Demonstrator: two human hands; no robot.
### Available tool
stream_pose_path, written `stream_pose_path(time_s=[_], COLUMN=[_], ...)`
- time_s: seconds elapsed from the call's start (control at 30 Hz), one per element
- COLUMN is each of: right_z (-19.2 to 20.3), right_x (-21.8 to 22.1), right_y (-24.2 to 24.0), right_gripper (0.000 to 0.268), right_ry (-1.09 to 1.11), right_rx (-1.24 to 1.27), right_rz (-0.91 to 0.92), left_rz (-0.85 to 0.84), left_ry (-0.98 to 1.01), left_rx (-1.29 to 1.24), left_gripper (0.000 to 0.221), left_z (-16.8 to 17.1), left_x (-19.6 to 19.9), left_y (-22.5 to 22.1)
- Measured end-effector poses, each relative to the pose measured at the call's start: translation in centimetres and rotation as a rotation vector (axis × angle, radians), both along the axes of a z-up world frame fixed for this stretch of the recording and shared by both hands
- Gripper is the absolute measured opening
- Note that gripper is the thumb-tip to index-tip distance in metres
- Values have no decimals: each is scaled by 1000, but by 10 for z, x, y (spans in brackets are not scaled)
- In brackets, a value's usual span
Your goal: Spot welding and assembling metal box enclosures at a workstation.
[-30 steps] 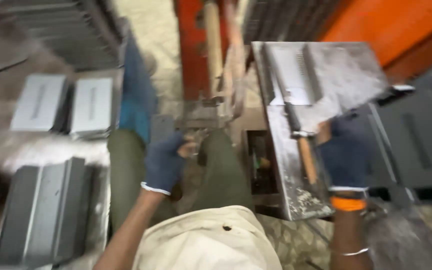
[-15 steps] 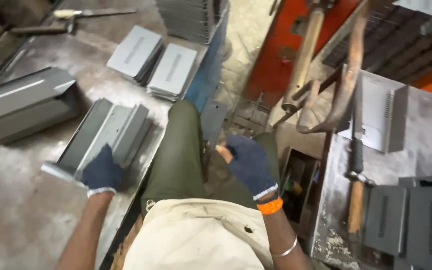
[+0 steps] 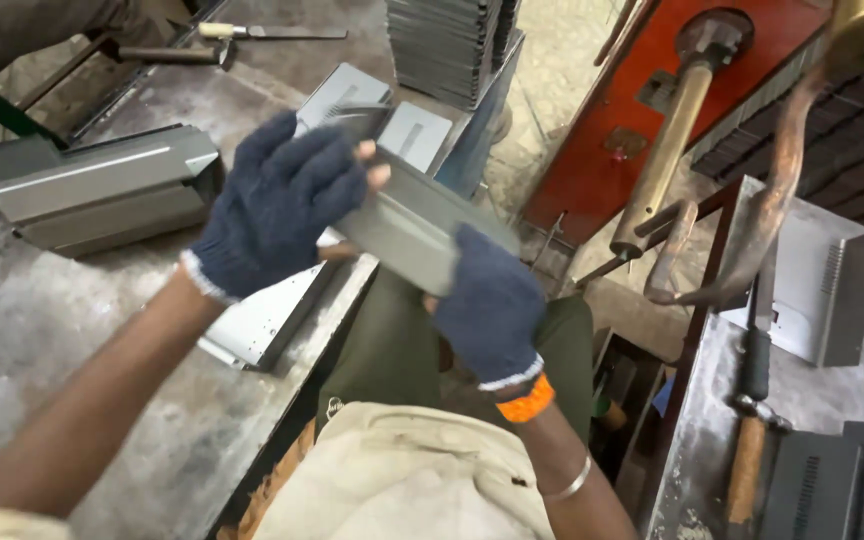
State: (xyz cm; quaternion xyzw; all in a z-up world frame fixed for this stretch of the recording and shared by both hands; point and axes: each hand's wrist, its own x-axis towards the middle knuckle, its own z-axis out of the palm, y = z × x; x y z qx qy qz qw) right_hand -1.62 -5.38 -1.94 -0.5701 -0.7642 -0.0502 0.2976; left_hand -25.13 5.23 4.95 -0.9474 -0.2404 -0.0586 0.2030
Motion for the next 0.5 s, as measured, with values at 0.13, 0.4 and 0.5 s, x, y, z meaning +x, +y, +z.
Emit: stream_pose_path(time_s=[0.13,0.4,0.5], right_z=[-11,-69,-78], right_x=[33,68,76], right_y=[-3,18,45], right_gripper=[73,63,65], right_ry=[284,376,333], right_rx=[-159,-213,-123], right_rz=[-392,-779,-802], left_rz=[87,479,732], left_ry=[-704,-671,-549], left_rx=[-80,-211,-454], left_gripper=[70,88,98], left_z=[-92,-251,-270], left_x=[37,132,157], left_y=[77,203,212])
